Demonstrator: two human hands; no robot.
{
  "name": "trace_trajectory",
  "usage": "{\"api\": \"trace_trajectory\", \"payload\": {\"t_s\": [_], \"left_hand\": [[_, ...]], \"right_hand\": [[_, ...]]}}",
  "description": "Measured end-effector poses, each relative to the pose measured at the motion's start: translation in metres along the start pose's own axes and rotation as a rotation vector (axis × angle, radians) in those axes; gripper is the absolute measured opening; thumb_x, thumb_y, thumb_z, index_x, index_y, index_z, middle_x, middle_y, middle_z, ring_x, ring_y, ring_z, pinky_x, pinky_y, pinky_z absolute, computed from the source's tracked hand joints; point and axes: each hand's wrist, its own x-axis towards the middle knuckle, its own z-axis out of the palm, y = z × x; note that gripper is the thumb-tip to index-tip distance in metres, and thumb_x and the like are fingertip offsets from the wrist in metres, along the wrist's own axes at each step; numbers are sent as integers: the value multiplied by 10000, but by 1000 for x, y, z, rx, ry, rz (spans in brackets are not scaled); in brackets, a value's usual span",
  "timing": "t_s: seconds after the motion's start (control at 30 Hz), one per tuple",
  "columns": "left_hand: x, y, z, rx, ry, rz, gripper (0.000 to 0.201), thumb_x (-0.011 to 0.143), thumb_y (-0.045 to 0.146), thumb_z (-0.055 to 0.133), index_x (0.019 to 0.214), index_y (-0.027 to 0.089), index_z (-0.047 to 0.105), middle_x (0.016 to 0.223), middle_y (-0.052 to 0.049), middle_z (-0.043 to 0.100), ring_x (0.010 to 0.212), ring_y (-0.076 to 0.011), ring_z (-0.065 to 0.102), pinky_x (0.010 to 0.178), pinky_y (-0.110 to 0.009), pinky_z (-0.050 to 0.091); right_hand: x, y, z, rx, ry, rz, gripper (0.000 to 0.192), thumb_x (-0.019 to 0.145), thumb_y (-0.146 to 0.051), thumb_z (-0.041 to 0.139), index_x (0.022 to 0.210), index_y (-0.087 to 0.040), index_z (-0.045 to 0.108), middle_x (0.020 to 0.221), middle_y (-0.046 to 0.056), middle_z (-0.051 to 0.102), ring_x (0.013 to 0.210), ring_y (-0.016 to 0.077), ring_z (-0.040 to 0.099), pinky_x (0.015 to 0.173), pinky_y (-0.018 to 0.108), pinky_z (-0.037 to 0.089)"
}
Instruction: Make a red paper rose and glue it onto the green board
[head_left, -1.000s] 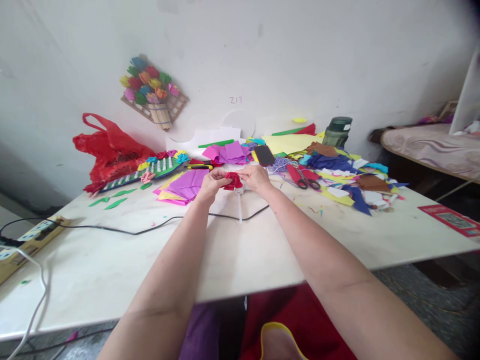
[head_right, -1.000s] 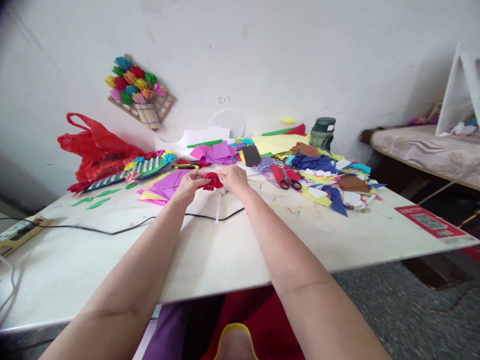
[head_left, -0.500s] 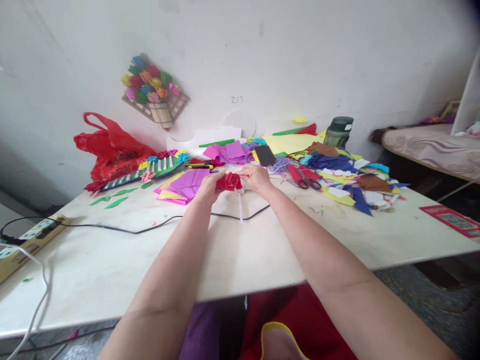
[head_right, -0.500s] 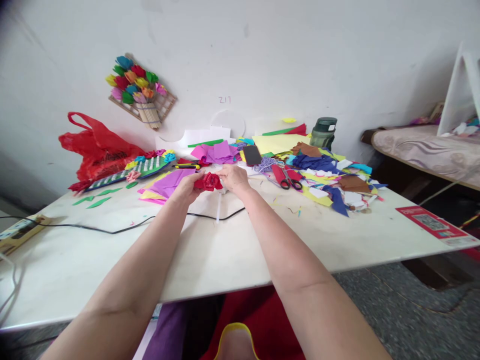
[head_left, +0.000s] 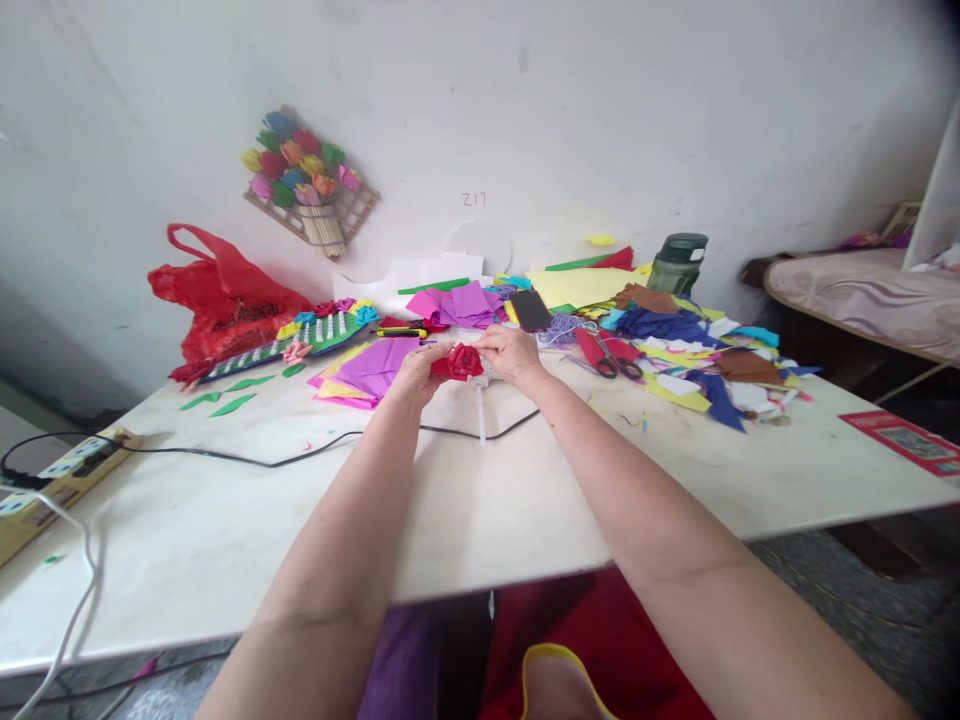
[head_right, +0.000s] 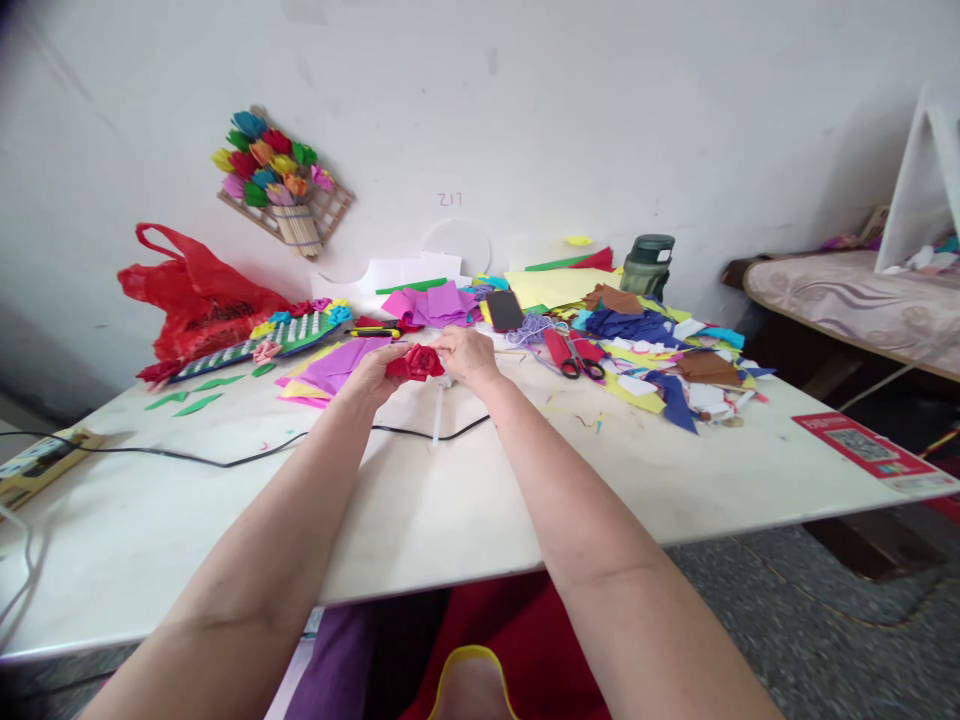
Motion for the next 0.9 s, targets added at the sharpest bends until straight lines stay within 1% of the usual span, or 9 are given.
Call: {"api": "trace_trajectory", "payload": {"t_s": [0.13, 0.2, 0.4, 0.6, 0.7, 0.8, 0.9], "left_hand": [[-1, 1, -1, 0, -78, -35, 77, 684, 159, 657, 741, 107, 654, 698, -54, 654, 638, -162, 614, 564, -279, 516], [-1, 1, 0, -3, -97, -48, 62, 701, 162, 649, 734, 109, 646, 697, -53, 650, 634, -157, 613, 565, -275, 515], [-4, 2, 3, 10, -90, -58, 34, 724, 131, 614, 714, 107, 636, 673, -46, 639, 615, -144, 604, 565, -266, 512], [-3, 2, 2, 14, -95, -44, 46, 693, 88, 602, 686, 103, 644, 627, -37, 632, 565, -129, 590, 516, -234, 493], [-3, 3, 3, 15, -82, -63, 44, 681, 79, 605, 681, 107, 639, 615, -35, 630, 555, -128, 588, 517, -237, 497], [-5, 4, 4, -10, -95, -69, 14, 681, 104, 627, 690, 114, 623, 628, -35, 634, 561, -129, 596, 535, -240, 505], [-8, 7, 2, -34, -151, -69, 78, 699, 188, 647, 713, 121, 609, 666, -44, 644, 595, -143, 615, 569, -257, 521]], "right_hand": [[0, -1, -1, 14, 7, -16, 213, 799, -179, 599, 891, -283, 762, 954, -4, 722, 865, 161, 645, 685, 253, 455], [0, -1, -1, 25, 16, -30, 209, 800, -174, 598, 877, -277, 763, 947, -6, 725, 864, 158, 648, 687, 250, 455], [0, 0, 1, 35, 60, -63, 206, 793, -168, 595, 840, -276, 764, 914, -10, 728, 841, 152, 644, 670, 243, 451], [-1, -1, 3, 8, 55, -85, 228, 783, -137, 580, 833, -256, 768, 923, 13, 723, 861, 162, 638, 688, 249, 452], [0, -1, 3, 0, 47, -111, 236, 787, -128, 565, 822, -246, 767, 919, 21, 719, 877, 164, 629, 698, 246, 450], [1, -1, 3, -2, 47, -121, 237, 785, -124, 564, 822, -244, 765, 916, 20, 715, 877, 163, 623, 710, 245, 448], [1, 0, 2, 2, 52, -112, 238, 792, -128, 565, 837, -251, 764, 918, 17, 711, 874, 157, 620, 718, 243, 445]]}}
